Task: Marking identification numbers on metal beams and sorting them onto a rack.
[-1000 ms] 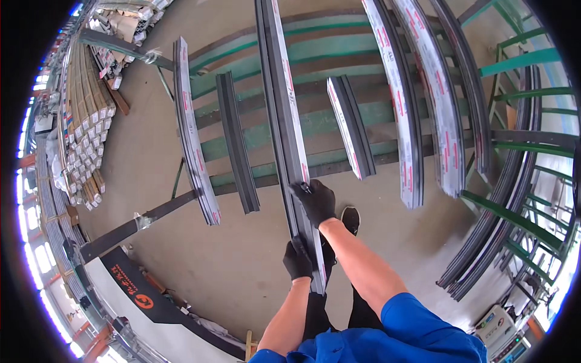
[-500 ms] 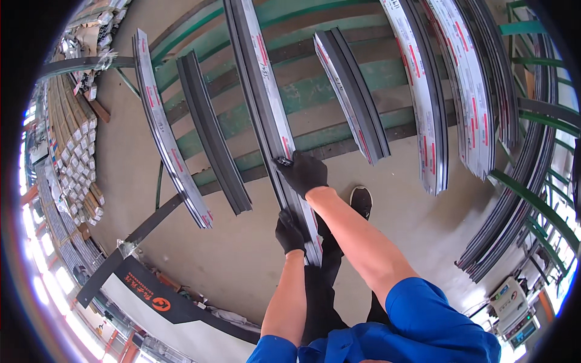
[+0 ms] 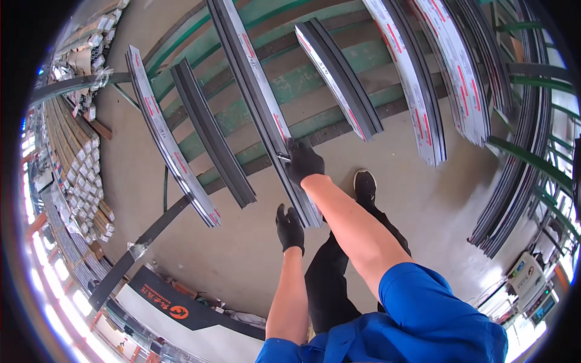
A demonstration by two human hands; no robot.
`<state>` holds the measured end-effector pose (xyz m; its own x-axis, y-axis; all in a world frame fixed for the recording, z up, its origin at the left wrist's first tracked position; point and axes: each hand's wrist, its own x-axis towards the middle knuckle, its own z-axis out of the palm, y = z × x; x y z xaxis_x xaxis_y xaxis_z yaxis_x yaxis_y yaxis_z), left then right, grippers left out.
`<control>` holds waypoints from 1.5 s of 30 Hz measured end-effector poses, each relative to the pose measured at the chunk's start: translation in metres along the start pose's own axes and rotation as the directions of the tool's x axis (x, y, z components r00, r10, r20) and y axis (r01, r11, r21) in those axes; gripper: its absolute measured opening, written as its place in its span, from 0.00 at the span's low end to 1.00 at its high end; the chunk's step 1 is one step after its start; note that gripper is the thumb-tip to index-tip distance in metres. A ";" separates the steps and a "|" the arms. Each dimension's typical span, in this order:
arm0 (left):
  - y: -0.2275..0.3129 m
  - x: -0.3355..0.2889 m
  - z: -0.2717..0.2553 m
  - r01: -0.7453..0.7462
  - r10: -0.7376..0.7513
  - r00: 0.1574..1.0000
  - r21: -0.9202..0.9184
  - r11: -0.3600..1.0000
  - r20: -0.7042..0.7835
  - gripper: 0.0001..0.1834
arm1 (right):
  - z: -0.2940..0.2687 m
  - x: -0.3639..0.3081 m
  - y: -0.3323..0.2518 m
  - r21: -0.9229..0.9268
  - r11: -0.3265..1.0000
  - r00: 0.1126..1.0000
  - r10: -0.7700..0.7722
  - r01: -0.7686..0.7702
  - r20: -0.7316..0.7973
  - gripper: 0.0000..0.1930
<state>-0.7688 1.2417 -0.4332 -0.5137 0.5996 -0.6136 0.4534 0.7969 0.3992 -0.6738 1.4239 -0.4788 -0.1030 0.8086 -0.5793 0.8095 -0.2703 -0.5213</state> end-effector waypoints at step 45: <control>-0.555 -1.223 0.080 -0.113 -0.955 0.158 -0.965 0.237 -0.253 0.21 | 0.170 -1.094 0.100 0.241 0.413 -0.041 -0.439 0.878 0.898 0.09</control>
<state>-0.3339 0.0599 0.0408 -0.6979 -0.6476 -0.3059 -0.5375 0.1914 0.8212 -0.5781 0.4238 -0.0039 -0.8698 -0.3836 -0.3104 0.1041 0.4724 -0.8752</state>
